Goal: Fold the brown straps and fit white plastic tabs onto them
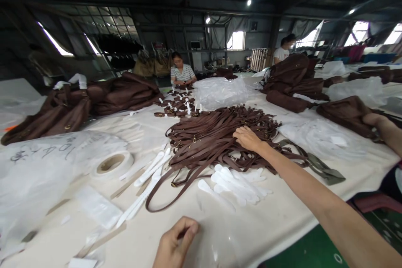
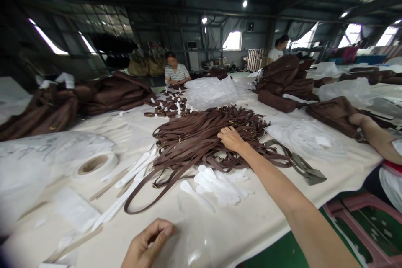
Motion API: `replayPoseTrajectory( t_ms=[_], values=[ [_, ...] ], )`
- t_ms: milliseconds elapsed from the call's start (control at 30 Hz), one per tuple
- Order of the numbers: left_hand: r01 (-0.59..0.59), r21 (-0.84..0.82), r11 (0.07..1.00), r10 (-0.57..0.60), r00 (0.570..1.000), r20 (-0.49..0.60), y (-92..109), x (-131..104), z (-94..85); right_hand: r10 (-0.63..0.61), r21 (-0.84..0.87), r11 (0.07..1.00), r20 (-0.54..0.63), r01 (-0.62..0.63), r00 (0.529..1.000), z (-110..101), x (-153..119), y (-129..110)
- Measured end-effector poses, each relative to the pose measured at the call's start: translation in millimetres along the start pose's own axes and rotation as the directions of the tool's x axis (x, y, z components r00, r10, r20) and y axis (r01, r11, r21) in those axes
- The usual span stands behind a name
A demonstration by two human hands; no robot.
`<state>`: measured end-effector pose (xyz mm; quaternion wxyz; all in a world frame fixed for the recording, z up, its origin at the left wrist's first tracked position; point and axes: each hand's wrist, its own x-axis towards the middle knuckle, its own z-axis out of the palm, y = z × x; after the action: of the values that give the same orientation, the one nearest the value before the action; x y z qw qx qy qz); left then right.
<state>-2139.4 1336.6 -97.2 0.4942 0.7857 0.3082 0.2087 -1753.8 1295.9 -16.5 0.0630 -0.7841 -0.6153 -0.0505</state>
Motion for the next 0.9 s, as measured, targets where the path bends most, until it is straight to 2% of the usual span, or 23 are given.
replayPoseTrajectory(
  t_ms=[67, 133, 167, 233, 300, 367, 467, 533, 600, 667, 767, 833, 900],
  values=[
    [-0.088, 0.059, 0.994, 0.088, 0.996, 0.013, 21.7, 31.1, -9.3, -0.075, 0.002, 0.997, 0.030, 0.075, 0.997, -16.5, -4.7, 0.2],
    [-0.207, 0.143, 0.968, 0.213, 0.976, -0.032, 47.6, 68.9, -12.3, -0.133, 0.017, 0.991, 0.052, 0.132, 0.990, -34.4, -9.0, -4.0],
    [-0.285, 0.182, 0.941, 0.300, 0.952, -0.061, 61.6, 88.7, -11.3, -0.157, 0.026, 0.987, 0.058, 0.156, 0.986, -43.6, -10.4, -7.5],
    [-0.422, 0.233, 0.876, 0.443, 0.896, -0.041, 90.5, 125.9, -5.6, -0.200, 0.038, 0.979, 0.060, 0.198, 0.978, -61.7, -10.9, -16.6],
    [-0.534, 0.241, 0.811, 0.546, 0.837, 0.018, 118.5, 154.8, 0.7, -0.240, 0.059, 0.970, 0.040, 0.237, 0.970, -79.7, -8.7, -26.7],
    [-0.620, 0.215, 0.754, 0.613, 0.783, 0.109, 143.2, 172.1, 2.5, -0.277, 0.087, 0.957, 0.004, 0.276, 0.961, -97.9, -4.8, -36.1],
    [-0.667, 0.141, 0.732, 0.625, 0.739, 0.253, 172.1, 178.2, -8.9, -0.321, 0.041, 0.945, -0.062, 0.324, 0.945, -126.9, 1.9, -47.6],
    [-0.647, 0.049, 0.761, 0.614, 0.742, 0.268, 187.9, 173.7, -24.4, -0.332, -0.030, 0.943, -0.138, 0.331, 0.933, -146.9, 6.3, -54.1],
    [-0.591, -0.103, 0.800, 0.596, 0.766, 0.240, 203.6, 166.3, -42.7, -0.340, -0.062, 0.940, -0.261, 0.336, 0.903, -166.8, 11.2, -60.6],
    [-0.536, -0.243, 0.809, 0.584, 0.780, 0.225, 220.5, 158.4, -61.0, -0.361, -0.063, 0.928, -0.397, 0.367, 0.844, -186.5, 17.0, -68.3],
    [-0.518, -0.332, 0.788, 0.593, 0.785, 0.182, 245.6, 147.3, -84.5, -0.376, -0.041, 0.901, -0.573, 0.432, 0.728, -213.0, 27.3, -85.1],
    [-0.502, -0.384, 0.775, 0.586, 0.798, 0.142, 257.5, 139.8, -95.6, -0.340, 0.004, 0.887, -0.672, 0.463, 0.658, -226.0, 34.0, -100.8],
    [-0.468, -0.458, 0.755, 0.567, 0.818, 0.099, 261.1, 130.7, -102.1, -0.271, 0.069, 0.875, -0.749, 0.478, 0.604, -233.3, 39.8, -119.0]
  ],
)
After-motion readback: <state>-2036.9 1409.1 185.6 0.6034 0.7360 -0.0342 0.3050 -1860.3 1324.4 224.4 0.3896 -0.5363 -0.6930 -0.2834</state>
